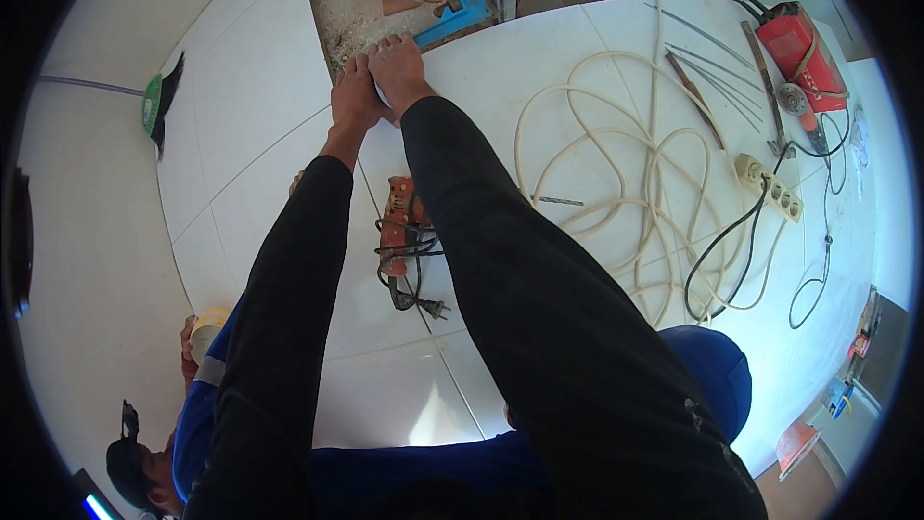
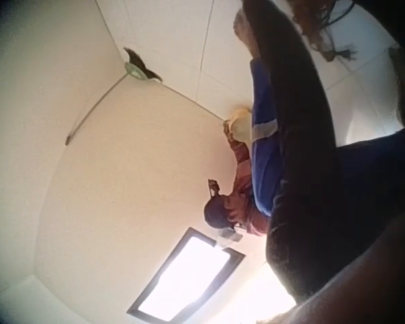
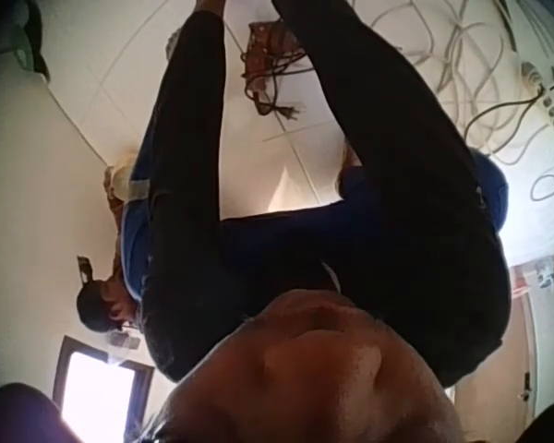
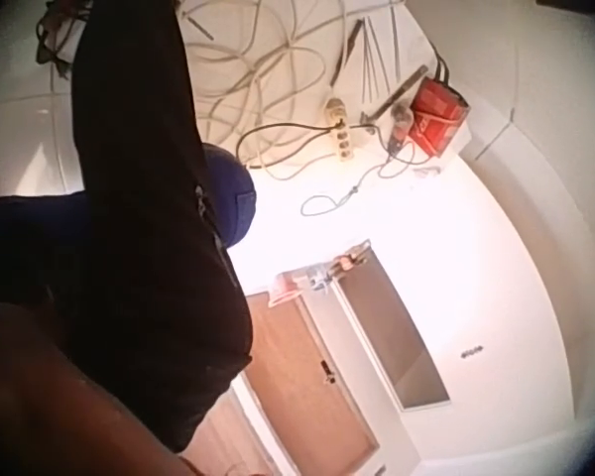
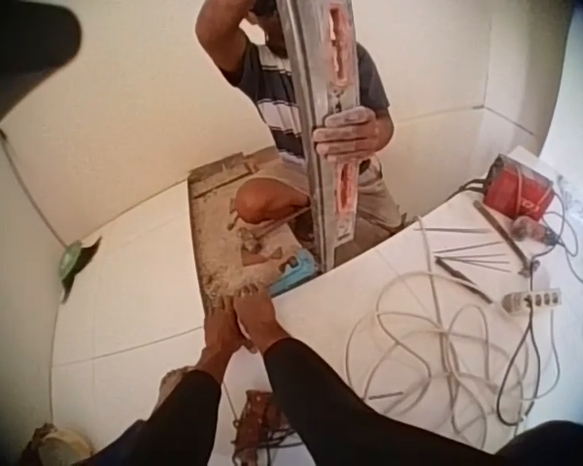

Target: The person reaches down and holds a blue pipe wrench against the floor with both hands, pressing it firmly in place near the edge of the tile.

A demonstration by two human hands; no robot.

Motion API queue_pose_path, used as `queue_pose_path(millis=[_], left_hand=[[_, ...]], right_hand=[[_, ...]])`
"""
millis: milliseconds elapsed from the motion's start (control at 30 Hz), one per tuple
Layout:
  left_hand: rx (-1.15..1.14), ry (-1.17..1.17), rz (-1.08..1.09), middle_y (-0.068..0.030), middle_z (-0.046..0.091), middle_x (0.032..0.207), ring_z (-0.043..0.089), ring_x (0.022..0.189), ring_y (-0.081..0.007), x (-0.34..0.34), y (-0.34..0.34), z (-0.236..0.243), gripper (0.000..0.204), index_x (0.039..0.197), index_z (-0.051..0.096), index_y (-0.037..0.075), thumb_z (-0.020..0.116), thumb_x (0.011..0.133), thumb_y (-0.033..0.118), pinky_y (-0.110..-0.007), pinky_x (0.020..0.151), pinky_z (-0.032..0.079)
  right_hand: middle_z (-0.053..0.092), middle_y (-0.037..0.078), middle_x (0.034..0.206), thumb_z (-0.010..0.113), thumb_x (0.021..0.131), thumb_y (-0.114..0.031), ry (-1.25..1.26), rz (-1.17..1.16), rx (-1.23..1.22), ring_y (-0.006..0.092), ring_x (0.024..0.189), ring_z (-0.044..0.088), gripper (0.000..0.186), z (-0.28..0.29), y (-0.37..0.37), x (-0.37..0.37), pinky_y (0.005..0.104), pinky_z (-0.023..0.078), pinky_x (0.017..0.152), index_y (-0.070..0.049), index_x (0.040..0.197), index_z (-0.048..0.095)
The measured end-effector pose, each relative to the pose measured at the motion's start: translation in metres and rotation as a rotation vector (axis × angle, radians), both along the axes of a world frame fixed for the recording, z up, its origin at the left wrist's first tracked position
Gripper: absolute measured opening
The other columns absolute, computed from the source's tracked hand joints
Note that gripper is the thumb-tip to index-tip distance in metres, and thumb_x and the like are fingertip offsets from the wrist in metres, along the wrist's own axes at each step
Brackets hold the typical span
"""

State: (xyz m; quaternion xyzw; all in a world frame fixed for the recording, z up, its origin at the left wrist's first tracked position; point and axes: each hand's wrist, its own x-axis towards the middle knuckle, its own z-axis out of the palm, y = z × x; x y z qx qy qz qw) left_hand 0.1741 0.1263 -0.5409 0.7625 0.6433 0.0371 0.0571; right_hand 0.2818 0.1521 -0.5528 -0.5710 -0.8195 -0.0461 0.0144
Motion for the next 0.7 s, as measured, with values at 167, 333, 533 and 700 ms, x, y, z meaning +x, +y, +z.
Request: queue_pose_path(millis=[167, 333, 533, 700], left_hand=[[0.02, -0.013, -0.023, -0.0096, 0.059, 0.128, 0.06, 0.119, -0.036, 0.007, 0.002, 0.001, 0.11, 0.128, 0.048, 0.009, 0.1, 0.032, 0.022, -0.042, 0.098, 0.051], [-0.004, 0.019, 0.009, -0.0096, 0.059, 0.127, 0.06, 0.118, -0.0355, -0.013, -0.002, -0.003, 0.111, 0.129, 0.048, 0.009, 0.1, 0.032, 0.022, -0.042, 0.097, 0.051], [0.01, 0.003, -0.009, -0.0091, 0.059, 0.127, 0.061, 0.119, -0.0344, 0.003, -0.001, 0.001, 0.109, 0.128, 0.049, 0.009, 0.1, 0.033, 0.023, -0.042, 0.098, 0.051], [0.017, -0.002, -0.001, -0.0085, 0.059, 0.127, 0.06, 0.12, -0.0344, -0.002, 0.0, 0.001, 0.108, 0.127, 0.049, 0.01, 0.101, 0.033, 0.024, -0.043, 0.097, 0.053]], right_hand=[[0.068, 0.005, 0.124, 0.081, 0.078, -0.029, 0.032, -0.032, 0.019, 0.0206, 0.123, 0.059, 0.052, -0.003, 0.005, 0.005, 0.0399, 0.04, 0.103, -0.011, 0.123, 0.064], [0.065, 0.009, 0.129, 0.089, 0.066, -0.018, 0.081, 0.006, -0.1, 0.0243, 0.128, 0.057, 0.066, 0.009, -0.004, -0.011, 0.0406, 0.042, 0.106, -0.007, 0.124, 0.06], [0.065, 0.009, 0.129, 0.089, 0.066, -0.018, 0.088, -0.023, -0.053, 0.0243, 0.127, 0.057, 0.065, -0.003, 0.004, 0.0, 0.0406, 0.042, 0.105, -0.007, 0.123, 0.06], [0.065, 0.009, 0.129, 0.088, 0.067, -0.018, 0.1, -0.012, -0.054, 0.0246, 0.127, 0.057, 0.063, 0.001, 0.004, -0.001, 0.041, 0.041, 0.105, -0.007, 0.122, 0.061]])
